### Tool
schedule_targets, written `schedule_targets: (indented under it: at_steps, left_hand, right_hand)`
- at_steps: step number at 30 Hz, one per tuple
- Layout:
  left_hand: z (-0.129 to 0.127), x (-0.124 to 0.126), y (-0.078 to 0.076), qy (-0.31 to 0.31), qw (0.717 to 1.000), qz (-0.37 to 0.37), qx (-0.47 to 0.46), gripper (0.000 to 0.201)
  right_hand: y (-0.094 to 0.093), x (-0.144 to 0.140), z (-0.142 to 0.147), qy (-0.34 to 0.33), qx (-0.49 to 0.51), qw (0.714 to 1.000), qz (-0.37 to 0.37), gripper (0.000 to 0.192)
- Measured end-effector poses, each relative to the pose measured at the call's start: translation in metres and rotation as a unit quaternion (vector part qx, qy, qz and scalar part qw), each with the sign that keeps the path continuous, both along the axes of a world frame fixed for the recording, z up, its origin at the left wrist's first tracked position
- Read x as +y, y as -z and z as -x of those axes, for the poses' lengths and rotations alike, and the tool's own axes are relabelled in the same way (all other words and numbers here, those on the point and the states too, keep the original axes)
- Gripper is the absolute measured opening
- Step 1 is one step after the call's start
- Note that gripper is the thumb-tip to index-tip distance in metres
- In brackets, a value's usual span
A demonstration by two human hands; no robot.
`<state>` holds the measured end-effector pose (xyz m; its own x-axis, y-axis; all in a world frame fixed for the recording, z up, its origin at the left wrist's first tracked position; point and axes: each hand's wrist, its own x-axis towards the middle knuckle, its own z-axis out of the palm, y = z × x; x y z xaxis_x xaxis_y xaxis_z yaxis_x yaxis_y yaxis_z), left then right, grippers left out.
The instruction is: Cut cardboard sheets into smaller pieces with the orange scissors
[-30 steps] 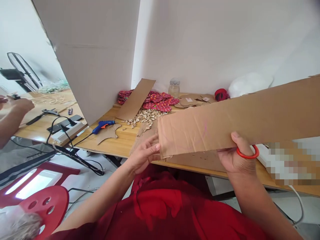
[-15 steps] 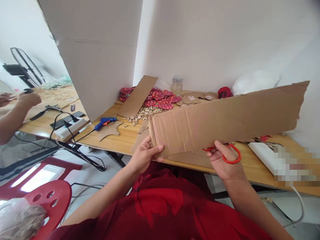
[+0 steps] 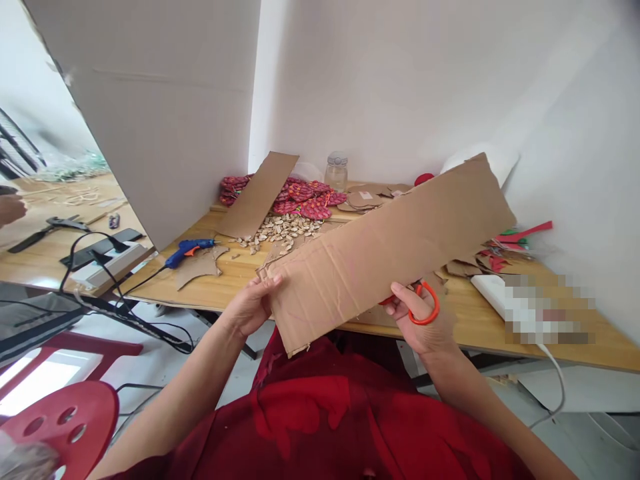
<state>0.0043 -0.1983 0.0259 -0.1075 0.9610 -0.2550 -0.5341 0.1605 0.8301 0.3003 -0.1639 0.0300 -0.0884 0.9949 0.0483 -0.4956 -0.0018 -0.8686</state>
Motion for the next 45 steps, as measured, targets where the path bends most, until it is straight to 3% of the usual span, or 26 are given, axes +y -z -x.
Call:
schedule_targets:
  at_steps: [4, 8, 14, 17, 21, 25, 32, 37, 42, 45]
  left_hand:
    - [0.025, 0.005, -0.005, 0.017, 0.995, -0.035, 0.093, 0.038]
    - [0.039, 0.007, -0.012, 0.052, 0.970, -0.042, 0.233, 0.036]
    - [0.024, 0.011, -0.024, 0.185, 0.919, -0.090, 0.336, 0.031]
    - [0.017, 0.014, -0.025, 0.208, 0.904, -0.115, 0.356, 0.025]
    - [0.018, 0.015, -0.019, 0.190, 0.918, -0.111, 0.331, 0.023]
    - [0.025, 0.014, -0.014, 0.142, 0.947, -0.089, 0.274, 0.033]
    - [0.037, 0.008, -0.016, 0.031, 0.964, -0.075, 0.252, 0.046]
    - [0.041, 0.004, -0.017, 0.010, 0.956, -0.092, 0.280, 0.045]
    - [0.043, 0.003, -0.014, 0.006, 0.956, -0.099, 0.275, 0.042]
    - [0.043, 0.002, -0.015, 0.003, 0.957, -0.099, 0.273, 0.043]
  right_hand:
    - [0.003, 0.000, 0.001, -0.015, -0.038, 0.999, -0.007, 0.029]
    - [0.008, 0.001, 0.002, -0.031, -0.072, 0.997, -0.024, 0.026]
    - [0.017, -0.005, 0.006, -0.057, -0.090, 0.994, -0.008, 0.026]
    - [0.020, -0.008, 0.007, -0.058, -0.089, 0.994, -0.013, 0.025]
    - [0.023, -0.010, 0.005, -0.091, -0.128, 0.987, -0.018, 0.026]
    - [0.026, -0.020, 0.003, -0.175, -0.188, 0.966, 0.016, 0.042]
    - [0.035, -0.049, -0.009, -0.349, -0.265, 0.898, 0.032, 0.055]
    - [0.041, -0.049, -0.014, -0.339, -0.338, 0.878, -0.005, 0.057]
    - [0.038, -0.045, -0.010, -0.349, -0.432, 0.830, -0.047, 0.058]
    - [0.037, -0.045, -0.008, -0.312, -0.447, 0.837, -0.037, 0.066]
